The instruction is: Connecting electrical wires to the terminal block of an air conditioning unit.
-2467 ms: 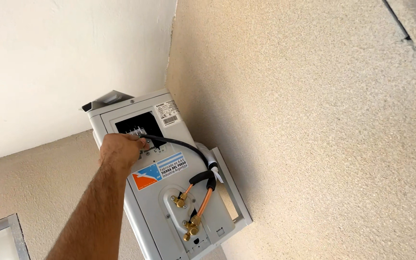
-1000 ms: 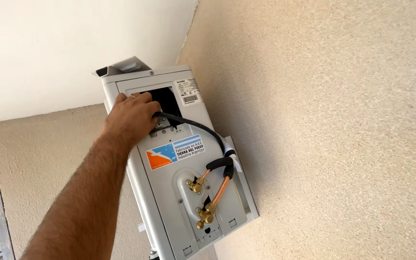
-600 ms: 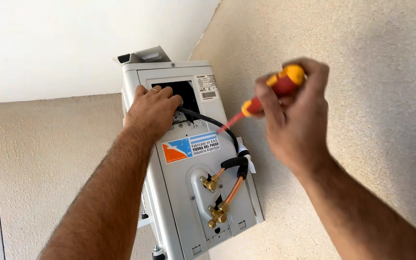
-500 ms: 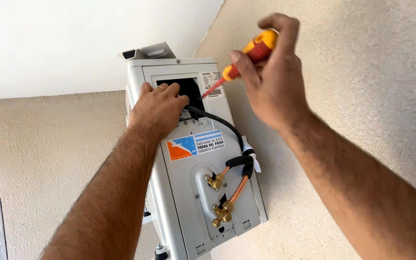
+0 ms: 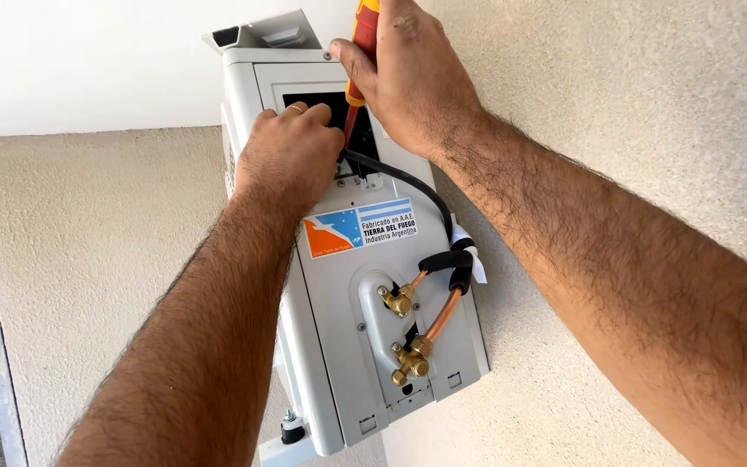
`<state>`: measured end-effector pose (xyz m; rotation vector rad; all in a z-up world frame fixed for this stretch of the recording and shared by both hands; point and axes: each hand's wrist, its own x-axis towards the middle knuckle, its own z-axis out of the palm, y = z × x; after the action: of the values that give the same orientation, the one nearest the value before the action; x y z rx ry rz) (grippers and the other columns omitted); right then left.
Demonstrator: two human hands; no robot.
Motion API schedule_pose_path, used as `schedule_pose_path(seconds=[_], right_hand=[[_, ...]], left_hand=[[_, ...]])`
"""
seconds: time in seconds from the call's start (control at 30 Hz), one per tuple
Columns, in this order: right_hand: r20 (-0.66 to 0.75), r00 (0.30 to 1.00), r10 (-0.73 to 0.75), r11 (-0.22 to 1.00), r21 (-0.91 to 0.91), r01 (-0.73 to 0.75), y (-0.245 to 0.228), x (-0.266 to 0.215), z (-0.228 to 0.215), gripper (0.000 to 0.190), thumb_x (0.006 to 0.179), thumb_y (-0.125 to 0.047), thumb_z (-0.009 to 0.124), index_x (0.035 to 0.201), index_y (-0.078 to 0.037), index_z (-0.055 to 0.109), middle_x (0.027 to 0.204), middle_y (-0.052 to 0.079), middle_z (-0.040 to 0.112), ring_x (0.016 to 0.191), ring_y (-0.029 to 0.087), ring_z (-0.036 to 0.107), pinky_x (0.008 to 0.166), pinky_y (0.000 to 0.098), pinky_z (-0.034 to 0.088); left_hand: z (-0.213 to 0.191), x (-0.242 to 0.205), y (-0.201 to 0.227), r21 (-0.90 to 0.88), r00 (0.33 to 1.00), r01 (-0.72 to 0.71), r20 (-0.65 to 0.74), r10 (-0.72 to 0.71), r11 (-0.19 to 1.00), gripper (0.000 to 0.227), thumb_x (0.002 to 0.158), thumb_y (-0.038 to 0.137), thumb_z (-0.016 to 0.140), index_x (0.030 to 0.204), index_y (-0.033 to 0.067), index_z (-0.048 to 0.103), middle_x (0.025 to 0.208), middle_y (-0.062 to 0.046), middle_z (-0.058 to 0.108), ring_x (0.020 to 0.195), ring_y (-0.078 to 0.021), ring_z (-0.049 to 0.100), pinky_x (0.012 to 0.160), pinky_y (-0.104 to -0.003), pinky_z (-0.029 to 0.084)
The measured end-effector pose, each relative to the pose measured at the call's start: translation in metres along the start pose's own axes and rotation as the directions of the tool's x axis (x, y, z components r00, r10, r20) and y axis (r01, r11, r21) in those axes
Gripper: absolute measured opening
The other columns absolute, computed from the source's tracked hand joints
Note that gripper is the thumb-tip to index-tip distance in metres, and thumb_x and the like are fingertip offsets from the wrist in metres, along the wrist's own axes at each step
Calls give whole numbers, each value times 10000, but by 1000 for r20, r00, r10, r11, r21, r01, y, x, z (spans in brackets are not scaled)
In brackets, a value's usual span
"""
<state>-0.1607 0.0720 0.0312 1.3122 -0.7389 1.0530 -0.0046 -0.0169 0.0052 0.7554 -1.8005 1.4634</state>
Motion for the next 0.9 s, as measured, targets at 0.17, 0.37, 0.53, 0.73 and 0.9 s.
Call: schedule_pose_path(seconds=[0.17,0.37,0.53,0.73,0.9], right_hand=[[65,989,131,991,-37,-128,-5,2,-2,426,1146,-406,633,1263,-22,489,1005,144,668,897,216,764,686,334,662],[14,997,80,994,-72,-79,1,4,3,430,1130,-380,624,1247,18,512,1018,178,627,887,235,733,665,344,646],[25,996,83,995,-51,-82,-4,6,1,396,1127,-373,623,1198,11,560,946,142,657,817,212,742,615,327,634],[-10,997,80,994,-80,-80,-6,8,5,382,1107,-375,646,1134,6,618,809,105,683,711,168,742,531,279,623],[170,935,312,950,-48,-309,-19,26,-5,307,1104,-383,614,1096,-81,670,793,70,695,698,186,740,551,312,625]], left_hand=[[3,0,-1,-3,998,6,-63,-6,1000,153,1023,248,623,1021,155,745,1036,-22,644,1094,-148,625,926,-375,545],[3,2,2,-3,998,10,-55,-11,1000,153,1009,254,630,1023,151,742,1045,-27,670,1117,-154,619,936,-388,536],[5,1,1,-11,998,29,-48,-29,1000,174,1036,266,616,1043,154,749,1015,-28,687,1116,-159,624,951,-387,533],[5,3,2,-23,998,38,-49,-39,999,174,1023,282,616,1053,170,746,1014,-29,692,1118,-158,617,945,-392,533],[5,1,0,1,999,25,-41,-25,1000,193,1029,289,612,1034,150,746,1019,-38,697,1141,-160,610,949,-390,537]])
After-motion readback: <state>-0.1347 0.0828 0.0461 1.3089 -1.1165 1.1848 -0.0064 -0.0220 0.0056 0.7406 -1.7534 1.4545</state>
